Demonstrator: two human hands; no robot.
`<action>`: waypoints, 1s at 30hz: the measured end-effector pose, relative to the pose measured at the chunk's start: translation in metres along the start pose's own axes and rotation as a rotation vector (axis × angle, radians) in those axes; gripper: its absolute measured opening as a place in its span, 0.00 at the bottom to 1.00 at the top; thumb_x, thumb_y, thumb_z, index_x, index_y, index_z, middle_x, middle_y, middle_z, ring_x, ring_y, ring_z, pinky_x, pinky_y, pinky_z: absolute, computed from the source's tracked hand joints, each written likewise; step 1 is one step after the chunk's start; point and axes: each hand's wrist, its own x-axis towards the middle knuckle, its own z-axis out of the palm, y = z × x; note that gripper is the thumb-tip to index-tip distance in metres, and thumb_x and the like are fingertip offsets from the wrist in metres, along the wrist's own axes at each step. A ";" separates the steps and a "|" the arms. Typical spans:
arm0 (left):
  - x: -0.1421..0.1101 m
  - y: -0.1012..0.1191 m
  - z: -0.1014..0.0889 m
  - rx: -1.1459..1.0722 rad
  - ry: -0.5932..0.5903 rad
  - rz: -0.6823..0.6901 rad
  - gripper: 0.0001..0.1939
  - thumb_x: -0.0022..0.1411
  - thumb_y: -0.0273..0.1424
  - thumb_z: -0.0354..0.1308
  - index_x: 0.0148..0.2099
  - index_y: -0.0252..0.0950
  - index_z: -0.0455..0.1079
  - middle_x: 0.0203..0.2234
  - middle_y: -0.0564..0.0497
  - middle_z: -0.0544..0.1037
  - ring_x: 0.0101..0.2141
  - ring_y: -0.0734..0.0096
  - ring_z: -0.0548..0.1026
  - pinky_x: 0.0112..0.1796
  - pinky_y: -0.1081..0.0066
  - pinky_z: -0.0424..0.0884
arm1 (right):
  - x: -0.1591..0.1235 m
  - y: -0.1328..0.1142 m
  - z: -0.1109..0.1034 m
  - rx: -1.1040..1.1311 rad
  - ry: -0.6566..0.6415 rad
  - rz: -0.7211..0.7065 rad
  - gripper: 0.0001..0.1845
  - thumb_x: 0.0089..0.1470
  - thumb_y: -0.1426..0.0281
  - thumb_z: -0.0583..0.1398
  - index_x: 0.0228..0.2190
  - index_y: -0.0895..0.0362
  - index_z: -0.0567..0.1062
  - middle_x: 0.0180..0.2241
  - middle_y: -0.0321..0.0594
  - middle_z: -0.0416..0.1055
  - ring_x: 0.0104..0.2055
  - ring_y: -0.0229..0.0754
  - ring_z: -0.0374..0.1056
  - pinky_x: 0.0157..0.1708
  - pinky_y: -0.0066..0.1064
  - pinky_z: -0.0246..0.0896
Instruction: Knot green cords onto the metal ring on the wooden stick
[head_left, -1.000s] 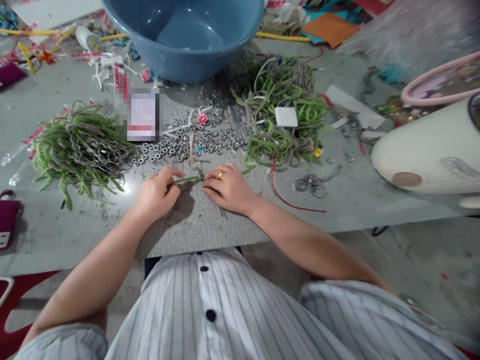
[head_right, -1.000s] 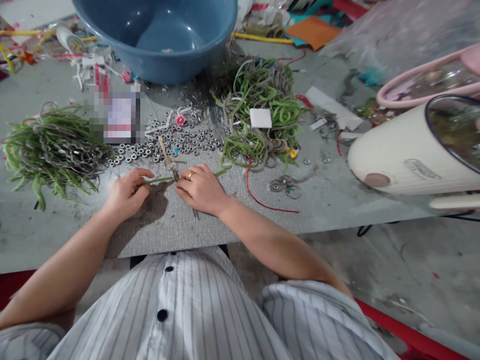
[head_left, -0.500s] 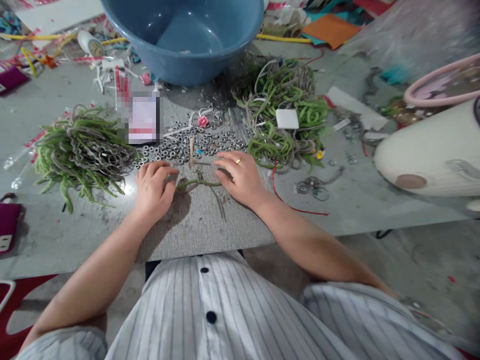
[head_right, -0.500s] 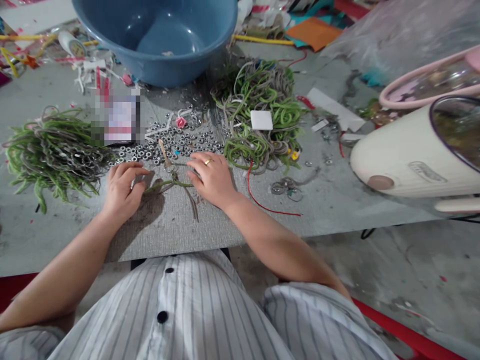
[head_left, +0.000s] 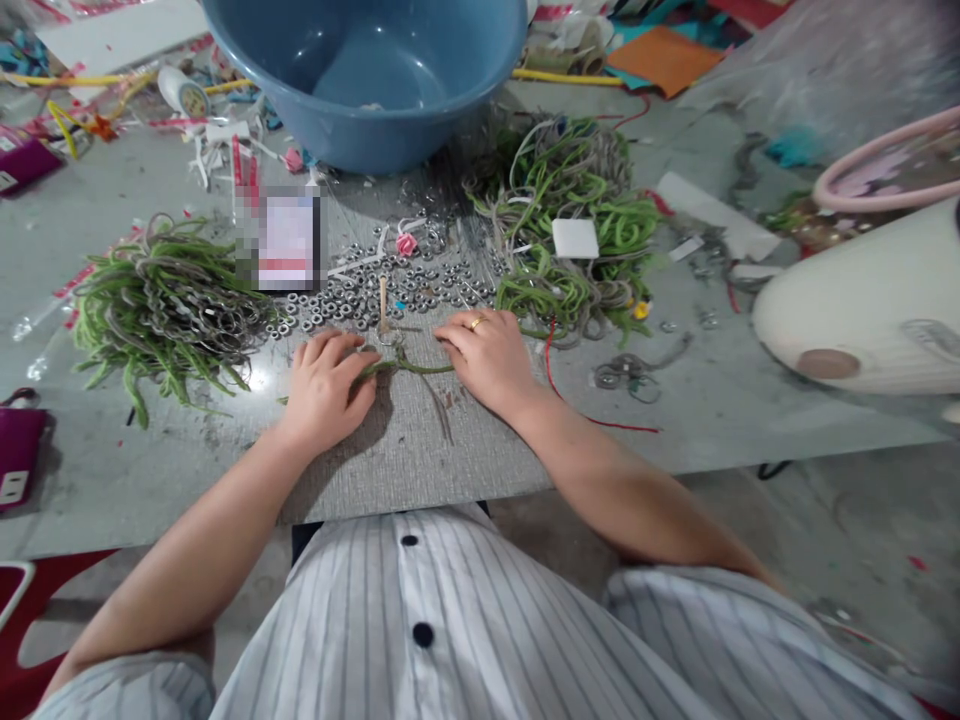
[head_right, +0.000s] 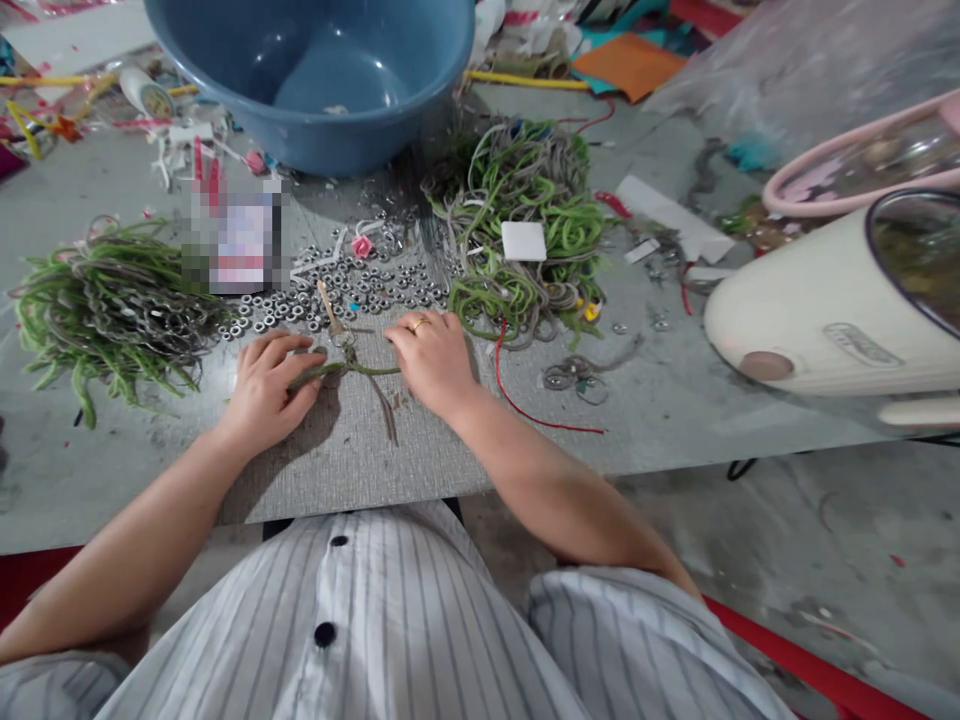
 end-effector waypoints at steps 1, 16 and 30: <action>0.000 0.000 0.001 0.001 -0.007 0.013 0.16 0.63 0.33 0.50 0.48 0.36 0.74 0.48 0.42 0.75 0.54 0.49 0.65 0.51 0.50 0.62 | 0.000 0.001 0.001 -0.007 0.001 0.006 0.13 0.60 0.75 0.55 0.38 0.54 0.80 0.39 0.43 0.77 0.43 0.48 0.66 0.42 0.39 0.52; 0.000 -0.001 0.012 0.083 -0.011 0.087 0.17 0.64 0.30 0.50 0.51 0.40 0.75 0.49 0.41 0.72 0.54 0.45 0.64 0.49 0.48 0.65 | -0.004 -0.009 0.006 0.179 -0.087 -0.278 0.21 0.64 0.75 0.45 0.47 0.57 0.76 0.39 0.47 0.72 0.42 0.45 0.64 0.44 0.37 0.61; -0.001 -0.002 0.010 0.045 -0.016 0.110 0.19 0.62 0.29 0.50 0.54 0.39 0.73 0.52 0.41 0.71 0.56 0.47 0.61 0.52 0.47 0.63 | -0.008 -0.018 0.006 0.148 -0.108 -0.380 0.17 0.64 0.72 0.49 0.43 0.58 0.77 0.36 0.46 0.71 0.39 0.45 0.62 0.40 0.36 0.58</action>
